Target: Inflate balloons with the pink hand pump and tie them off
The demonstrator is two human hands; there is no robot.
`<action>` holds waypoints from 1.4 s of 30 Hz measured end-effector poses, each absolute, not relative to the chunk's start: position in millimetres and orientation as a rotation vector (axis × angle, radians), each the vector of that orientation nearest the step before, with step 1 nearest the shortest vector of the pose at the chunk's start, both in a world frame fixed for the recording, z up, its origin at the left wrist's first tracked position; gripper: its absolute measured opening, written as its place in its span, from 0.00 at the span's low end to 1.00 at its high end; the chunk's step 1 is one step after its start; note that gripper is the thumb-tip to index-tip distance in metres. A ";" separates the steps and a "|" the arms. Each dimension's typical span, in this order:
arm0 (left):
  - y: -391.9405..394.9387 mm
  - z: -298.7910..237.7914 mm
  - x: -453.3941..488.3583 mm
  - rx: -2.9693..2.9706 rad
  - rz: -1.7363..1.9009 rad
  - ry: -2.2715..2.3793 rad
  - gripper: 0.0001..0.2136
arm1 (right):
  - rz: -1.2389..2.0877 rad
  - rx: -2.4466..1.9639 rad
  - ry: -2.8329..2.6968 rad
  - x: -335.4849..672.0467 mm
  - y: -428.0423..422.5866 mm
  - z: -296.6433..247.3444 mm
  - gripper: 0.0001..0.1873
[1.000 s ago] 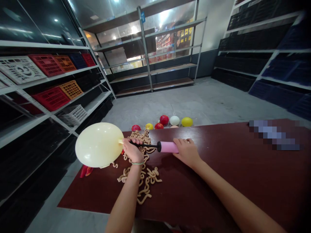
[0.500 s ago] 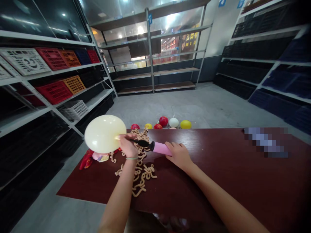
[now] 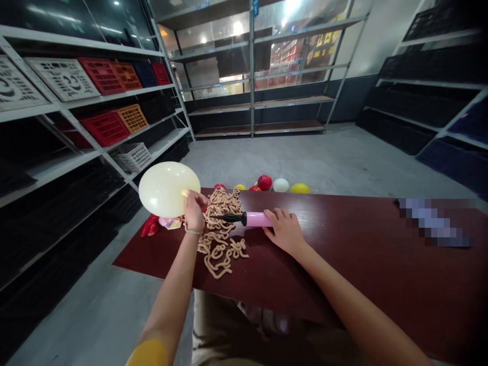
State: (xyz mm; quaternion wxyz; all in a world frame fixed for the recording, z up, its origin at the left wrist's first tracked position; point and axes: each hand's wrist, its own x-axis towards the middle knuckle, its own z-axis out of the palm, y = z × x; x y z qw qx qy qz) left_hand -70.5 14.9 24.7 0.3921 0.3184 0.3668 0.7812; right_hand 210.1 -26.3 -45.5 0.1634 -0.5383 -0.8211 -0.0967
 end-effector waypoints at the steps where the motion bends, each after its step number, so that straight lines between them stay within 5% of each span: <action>1: 13.8 22.7 -70.4 0.837 1.949 0.948 0.17 | -0.289 -1.506 -2.353 210.0 -25.8 -47.0 0.25; 25: 15.6 -34.3 -29.1 2.031 1.044 1.621 0.11 | -0.252 -1.089 -2.342 217.0 -19.5 -51.9 0.18; 30: 15.5 -33.4 -25.8 2.116 0.883 1.714 0.13 | -0.460 -1.030 -2.364 217.7 -22.2 -43.3 0.15; 36: 14.0 -31.5 -24.0 2.090 0.837 1.733 0.17 | -0.676 -1.032 -2.559 202.4 1.7 13.0 0.28; 42: 10.7 -23.2 -25.2 2.287 0.483 1.802 0.20 | -0.894 -0.563 -2.802 165.8 34.0 70.3 0.42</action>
